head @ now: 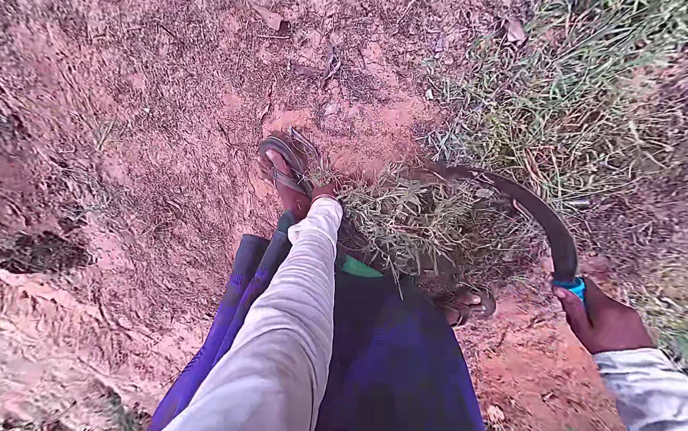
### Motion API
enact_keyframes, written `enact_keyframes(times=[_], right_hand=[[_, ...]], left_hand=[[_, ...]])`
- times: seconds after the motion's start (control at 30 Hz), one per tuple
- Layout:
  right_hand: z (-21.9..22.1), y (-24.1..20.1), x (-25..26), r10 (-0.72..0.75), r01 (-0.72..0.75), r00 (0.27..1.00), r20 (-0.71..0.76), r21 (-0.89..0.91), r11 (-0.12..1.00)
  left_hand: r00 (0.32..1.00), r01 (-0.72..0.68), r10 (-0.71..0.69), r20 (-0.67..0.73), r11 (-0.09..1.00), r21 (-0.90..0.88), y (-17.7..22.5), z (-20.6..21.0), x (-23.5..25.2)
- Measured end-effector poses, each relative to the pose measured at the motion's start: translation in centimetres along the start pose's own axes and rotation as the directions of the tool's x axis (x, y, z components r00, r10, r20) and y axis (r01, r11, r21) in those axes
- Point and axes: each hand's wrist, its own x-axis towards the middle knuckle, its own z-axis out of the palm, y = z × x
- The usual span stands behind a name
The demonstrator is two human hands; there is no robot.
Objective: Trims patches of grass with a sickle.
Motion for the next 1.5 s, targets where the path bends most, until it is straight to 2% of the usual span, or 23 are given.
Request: enact_keyframes(times=[0.07,0.1,0.17,0.23,0.3,0.4,0.5,0.6,0.73,0.8,0.87,0.93,1.0,1.07,1.13,1.17,1.23,1.3,1.33,1.37,1.4,1.47,1.5], right_hand=[[0.5,-1.0,1.0,-0.051,0.057,0.995,-0.083,0.073,0.996],[0.9,-1.6,2.2,-0.082,0.094,0.990,-0.117,0.104,0.990],[1.8,-3.9,5.2,-0.158,0.173,0.981,-0.110,0.138,0.975],[1.7,-7.5,8.4,-0.149,0.134,0.982,0.119,0.127,0.983],[0.9,-11.8,12.0,0.002,0.003,0.930,0.369,-0.013,1.000],[2.0,-13.9,14.9,-0.014,0.069,0.884,0.468,-0.100,0.993],[3.4,-14.1,15.4,-0.061,0.088,0.877,0.476,-0.033,0.996],[7.4,-16.9,15.9,-0.122,0.108,0.866,0.485,0.056,0.993],[9.4,-18.7,17.2,-0.013,0.127,0.836,0.548,-0.171,0.977],[10.4,-19.5,16.6,0.018,0.117,0.844,0.536,-0.217,0.969],[8.9,-17.4,14.2,0.108,0.078,0.817,0.567,-0.294,0.953],[7.0,-13.6,9.2,0.192,0.046,0.780,0.595,-0.361,0.931],[6.9,-12.0,4.7,0.212,-0.003,0.803,0.557,-0.353,0.936],[6.2,-10.2,0.4,0.195,-0.081,0.872,0.448,-0.262,0.962],[4.6,-9.2,-1.8,0.188,-0.166,0.940,0.284,-0.099,0.981],[4.5,-9.5,-1.8,0.191,-0.196,0.959,0.210,0.004,0.981],[4.6,-11.3,0.2,0.205,-0.223,0.971,0.124,0.152,0.963],[4.1,-12.2,2.5,0.182,-0.188,0.982,0.049,0.180,0.966],[4.1,-12.7,3.7,0.154,-0.155,0.988,0.017,0.174,0.972],[4.3,-13.7,4.5,0.143,-0.145,0.989,0.022,0.186,0.972],[4.8,-14.6,5.0,0.136,-0.139,0.990,0.028,0.200,0.970],[6.1,-15.9,5.3,0.126,-0.131,0.991,0.036,0.231,0.964],[6.7,-16.2,5.2,0.120,-0.126,0.992,0.040,0.246,0.961]], left_hand=[[0.995,-0.095,0.090,0.032,0.954,0.286,-0.3,-0.4,-0.9],[0.994,-0.109,0.110,0.016,0.932,0.347,-0.3,-0.4,-1.0],[0.995,-0.082,0.095,-0.028,0.946,0.313,-1.0,0.2,-0.4],[0.996,-0.033,0.045,-0.073,0.986,0.164,-2.3,1.3,0.2],[0.993,-0.036,0.036,-0.110,0.999,0.003,-2.0,2.0,0.1],[0.991,-0.063,0.053,-0.120,0.995,-0.082,-2.4,2.7,0.0],[0.992,-0.095,0.081,-0.100,0.985,-0.145,-3.0,2.9,0.0],[0.989,-0.108,0.098,-0.108,0.989,-0.099,-5.6,0.6,1.2],[0.985,-0.165,0.161,-0.060,0.984,-0.071,-5.7,0.1,1.8],[0.984,-0.165,0.165,-0.064,0.986,0.002,-7.0,-2.9,2.9],[0.986,-0.162,0.162,-0.028,0.987,0.014,-7.1,-3.2,3.1],[0.978,-0.181,0.174,0.113,0.982,0.051,-8.1,-1.3,1.3],[0.966,-0.191,0.174,0.190,0.979,0.072,-10.1,0.2,-0.4],[0.960,-0.143,0.151,0.237,0.988,-0.050,-11.4,2.9,-2.2],[0.977,-0.109,0.137,0.164,0.979,-0.171,-11.3,5.0,-4.1],[0.984,-0.143,0.159,0.085,0.975,-0.169,-11.2,4.8,-4.3],[0.952,-0.303,0.299,-0.070,0.952,-0.047,-10.1,2.8,-3.7],[0.826,-0.525,0.552,-0.115,0.828,0.198,-7.1,1.5,-2.6],[0.763,-0.586,0.642,-0.080,0.739,0.332,-5.1,0.5,-1.2],[0.740,-0.590,0.672,-0.027,0.668,0.454,-3.4,-0.7,0.9],[0.752,-0.560,0.659,0.013,0.627,0.542,-1.9,-1.8,3.1],[0.767,-0.531,0.639,0.051,0.588,0.610,-0.4,-4.4,5.4],[0.693,-0.585,0.720,0.030,0.538,0.607,-0.9,-5.7,4.8]])
